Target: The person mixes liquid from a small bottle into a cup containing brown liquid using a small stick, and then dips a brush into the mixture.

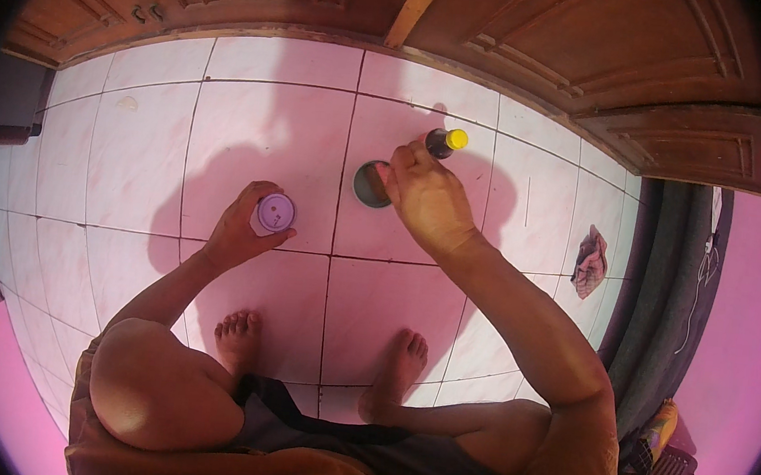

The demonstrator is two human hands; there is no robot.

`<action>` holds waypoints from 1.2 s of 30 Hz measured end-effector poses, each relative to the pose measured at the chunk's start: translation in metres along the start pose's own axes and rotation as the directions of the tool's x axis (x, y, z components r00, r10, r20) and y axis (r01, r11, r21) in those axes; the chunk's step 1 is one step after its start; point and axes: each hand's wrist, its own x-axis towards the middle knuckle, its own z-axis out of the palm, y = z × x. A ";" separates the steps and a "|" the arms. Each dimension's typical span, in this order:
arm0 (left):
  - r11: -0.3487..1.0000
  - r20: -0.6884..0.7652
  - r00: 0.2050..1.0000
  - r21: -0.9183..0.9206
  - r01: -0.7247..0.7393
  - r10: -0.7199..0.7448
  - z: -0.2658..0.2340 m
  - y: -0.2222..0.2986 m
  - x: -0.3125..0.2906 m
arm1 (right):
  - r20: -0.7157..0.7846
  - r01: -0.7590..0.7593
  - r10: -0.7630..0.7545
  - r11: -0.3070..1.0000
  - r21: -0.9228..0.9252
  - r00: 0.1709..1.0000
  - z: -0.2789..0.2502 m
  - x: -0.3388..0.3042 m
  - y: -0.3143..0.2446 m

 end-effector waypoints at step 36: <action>0.993 0.604 0.789 -0.030 -0.116 0.110 0.008 0.089 0.062 | 0.268 -0.069 0.880 -0.263 0.962 0.391 0.034 -0.265 0.224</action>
